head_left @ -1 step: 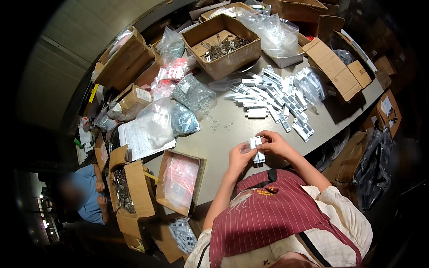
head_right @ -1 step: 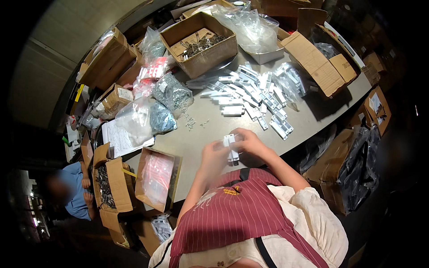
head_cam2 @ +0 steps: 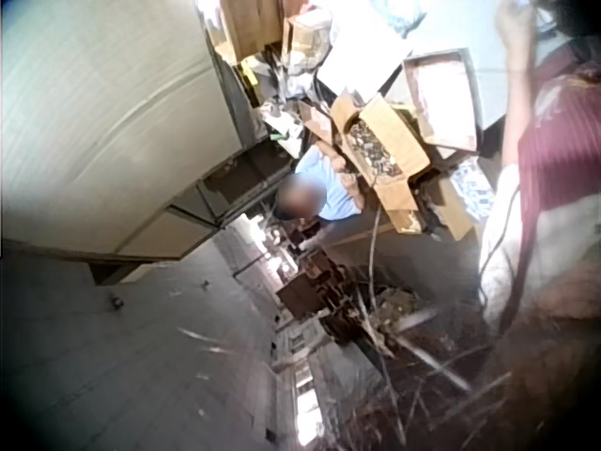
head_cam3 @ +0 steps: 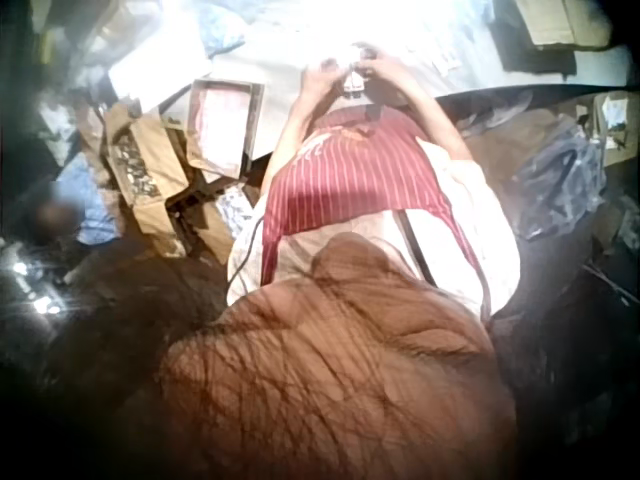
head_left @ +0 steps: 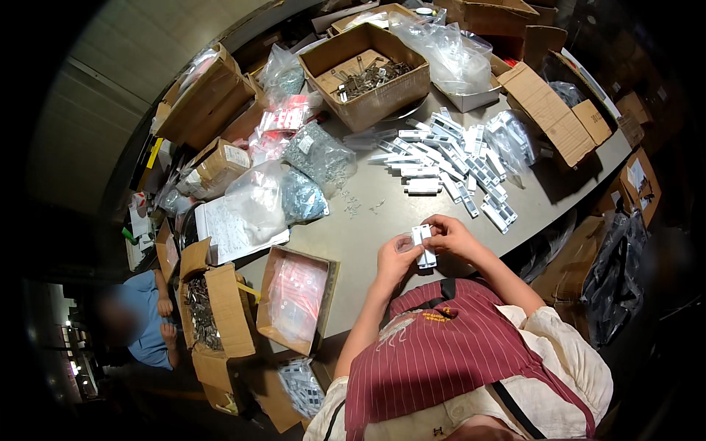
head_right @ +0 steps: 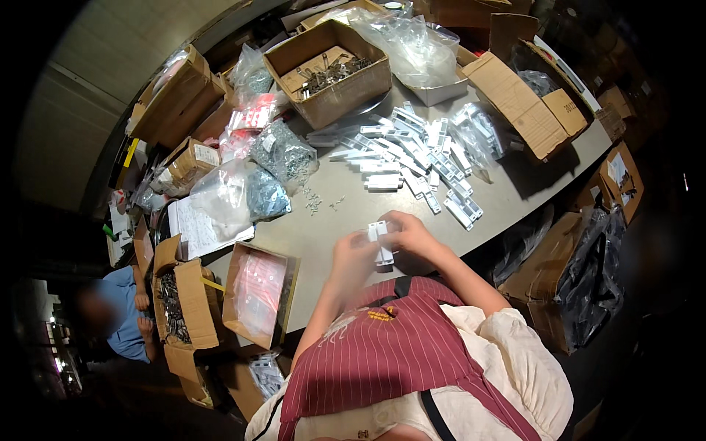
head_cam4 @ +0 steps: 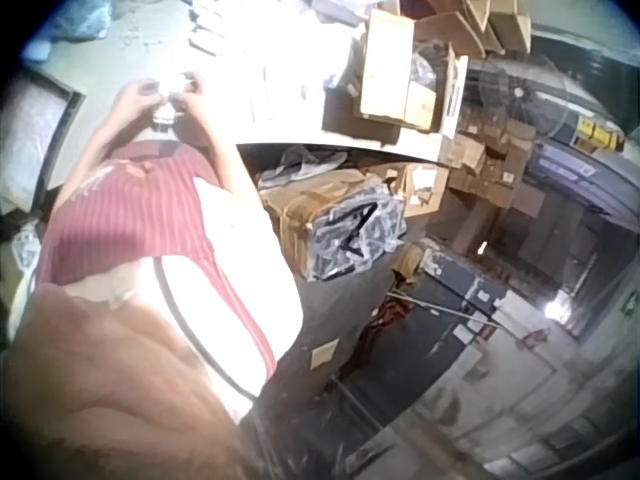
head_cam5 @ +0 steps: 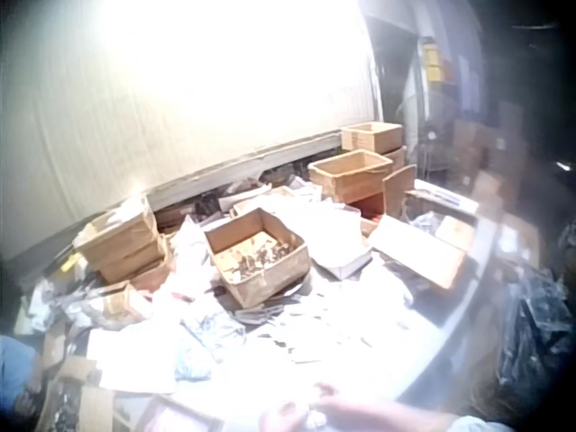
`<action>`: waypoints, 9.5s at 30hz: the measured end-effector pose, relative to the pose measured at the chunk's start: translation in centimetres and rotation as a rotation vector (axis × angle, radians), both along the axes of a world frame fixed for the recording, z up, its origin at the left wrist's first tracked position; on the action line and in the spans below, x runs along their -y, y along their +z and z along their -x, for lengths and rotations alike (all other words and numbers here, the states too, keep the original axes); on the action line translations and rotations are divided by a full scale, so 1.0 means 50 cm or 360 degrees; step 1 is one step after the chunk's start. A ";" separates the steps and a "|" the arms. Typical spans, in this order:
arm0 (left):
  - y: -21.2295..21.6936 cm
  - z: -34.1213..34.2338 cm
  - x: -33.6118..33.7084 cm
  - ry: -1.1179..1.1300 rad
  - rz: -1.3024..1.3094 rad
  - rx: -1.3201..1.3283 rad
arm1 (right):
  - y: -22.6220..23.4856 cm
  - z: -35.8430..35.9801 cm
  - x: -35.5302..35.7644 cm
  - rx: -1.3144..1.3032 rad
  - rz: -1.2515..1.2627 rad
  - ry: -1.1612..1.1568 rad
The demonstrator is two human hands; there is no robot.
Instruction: The person assembles small metal hardware components at a cluttered workbench. They pick up metal pieces, align them, and place them into small plastic bags, repeating the process with multiple units.
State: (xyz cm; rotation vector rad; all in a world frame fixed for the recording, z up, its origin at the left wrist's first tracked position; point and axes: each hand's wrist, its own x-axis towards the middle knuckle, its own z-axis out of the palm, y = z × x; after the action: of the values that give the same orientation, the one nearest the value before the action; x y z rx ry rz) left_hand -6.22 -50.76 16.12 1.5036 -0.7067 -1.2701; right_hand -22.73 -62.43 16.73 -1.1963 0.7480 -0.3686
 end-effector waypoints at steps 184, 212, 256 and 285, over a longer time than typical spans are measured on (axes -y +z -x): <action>0.207 -0.138 -0.329 0.0754 0.0382 -0.0367 | 0.177 -0.225 -0.210 0.0523 -0.0083 0.0451; 0.153 -0.072 -0.116 0.0413 0.0398 0.0467 | 0.145 -0.088 -0.021 0.0225 -0.0147 0.0636; 0.152 -0.020 -0.158 0.0389 0.0377 0.1123 | 0.205 -0.123 -0.075 0.0363 0.1729 0.0686; 0.072 -0.051 -0.149 -0.0071 0.0398 0.1561 | 0.151 -0.094 -0.079 -0.0095 0.1597 0.1437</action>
State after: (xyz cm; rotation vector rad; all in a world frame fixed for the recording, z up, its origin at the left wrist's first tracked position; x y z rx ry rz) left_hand -3.68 -43.29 19.74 1.8641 -1.4594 -0.3675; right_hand -18.06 -58.49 24.26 -2.3399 -0.0488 0.0931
